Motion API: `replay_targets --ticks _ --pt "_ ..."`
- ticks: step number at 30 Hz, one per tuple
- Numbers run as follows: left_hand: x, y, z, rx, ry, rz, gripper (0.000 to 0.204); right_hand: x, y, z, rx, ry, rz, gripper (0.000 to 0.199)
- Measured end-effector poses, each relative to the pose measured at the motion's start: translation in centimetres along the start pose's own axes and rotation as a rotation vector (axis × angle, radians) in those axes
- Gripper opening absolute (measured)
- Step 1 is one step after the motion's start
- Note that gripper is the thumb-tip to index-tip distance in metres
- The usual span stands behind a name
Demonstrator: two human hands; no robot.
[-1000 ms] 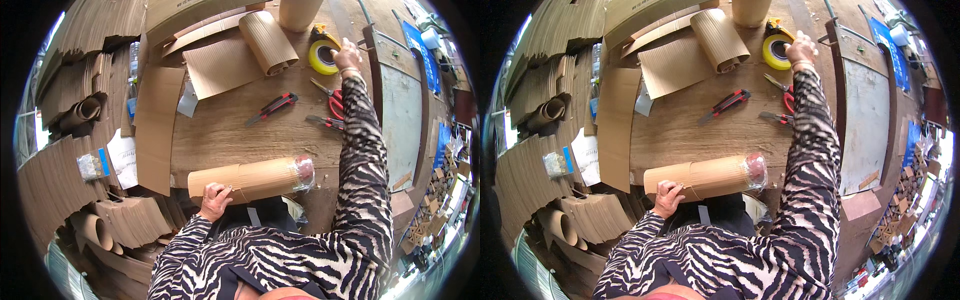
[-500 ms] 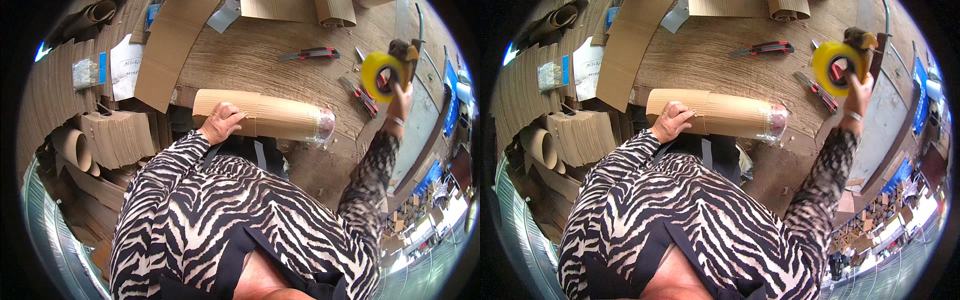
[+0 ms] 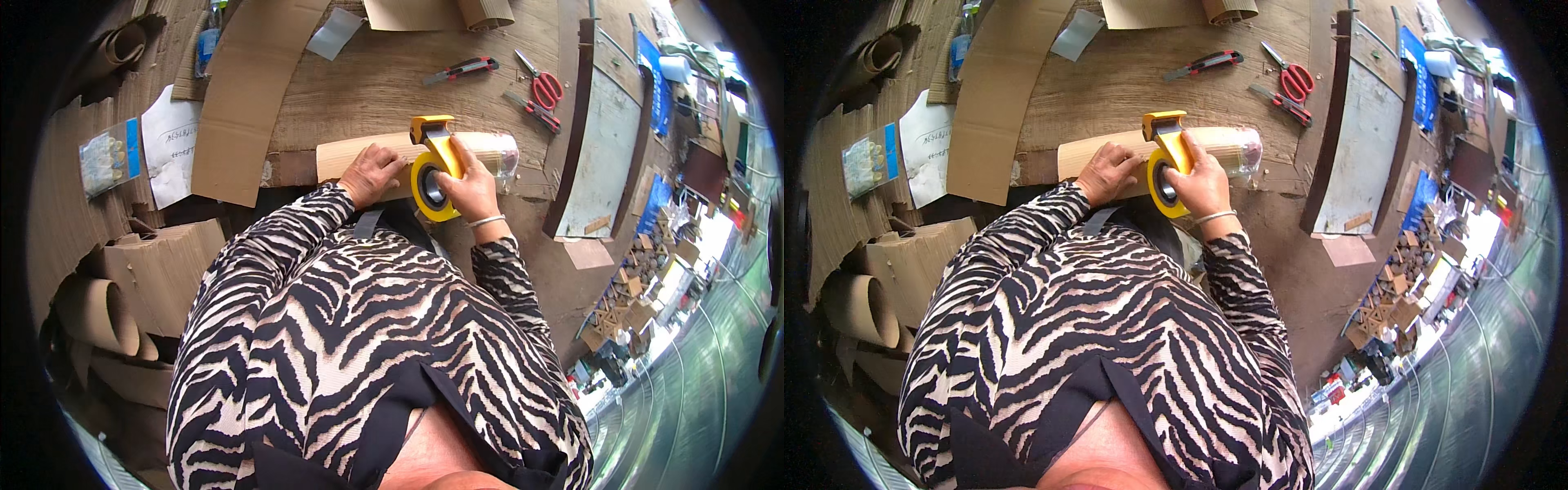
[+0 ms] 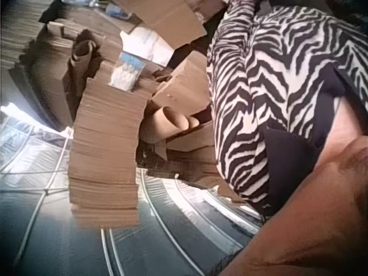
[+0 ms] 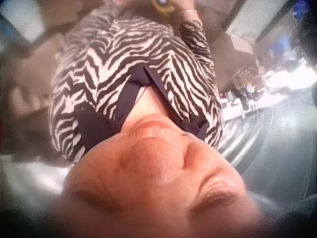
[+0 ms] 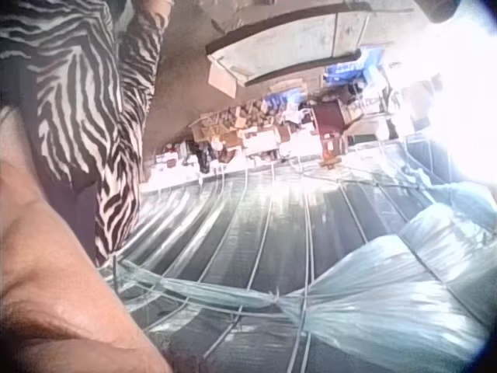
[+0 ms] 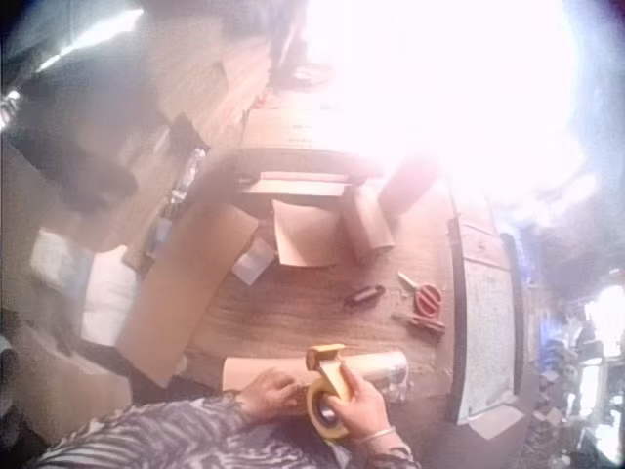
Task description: The person rolls a flat corrugated cardboard sheet into a cylindrical tube, secures it with tape, and then places the tube into a cardboard box. The person uses a tape dispenser to apply tape along the seam and around the tube.
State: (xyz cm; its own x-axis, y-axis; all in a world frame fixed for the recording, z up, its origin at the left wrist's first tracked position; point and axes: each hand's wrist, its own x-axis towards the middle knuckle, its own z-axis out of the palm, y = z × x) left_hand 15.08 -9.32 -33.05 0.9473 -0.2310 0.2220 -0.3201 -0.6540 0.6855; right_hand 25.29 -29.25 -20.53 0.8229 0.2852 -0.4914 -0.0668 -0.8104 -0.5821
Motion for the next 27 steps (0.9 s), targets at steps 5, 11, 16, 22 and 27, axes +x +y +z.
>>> replay_targets --ticks 5,11,16,22,27 --pt "-0.4 -0.7 0.5 0.016 0.047 0.092 0.044 -0.5 -3.1 1.3 -0.251 0.059 0.02 0.068" --pt "-0.5 -1.5 0.7 0.021 0.094 0.155 0.021 0.7 -4.6 2.4 -0.376 0.024 0.095 0.068" --pt "-0.4 -1.7 0.0 0.063 0.053 0.21 0.022 2.5 -5.7 2.5 -0.452 -0.05 0.12 0.069" --pt "0.1 -0.9 -0.4 0.121 -0.125 0.113 0.028 4.9 -5.9 2.9 -0.603 -0.179 0.186 0.068" --pt "0.8 -1.1 -0.2 0.098 -0.282 0.038 0.045 6.1 -8.0 1.9 -0.539 -0.32 0.258 0.068"
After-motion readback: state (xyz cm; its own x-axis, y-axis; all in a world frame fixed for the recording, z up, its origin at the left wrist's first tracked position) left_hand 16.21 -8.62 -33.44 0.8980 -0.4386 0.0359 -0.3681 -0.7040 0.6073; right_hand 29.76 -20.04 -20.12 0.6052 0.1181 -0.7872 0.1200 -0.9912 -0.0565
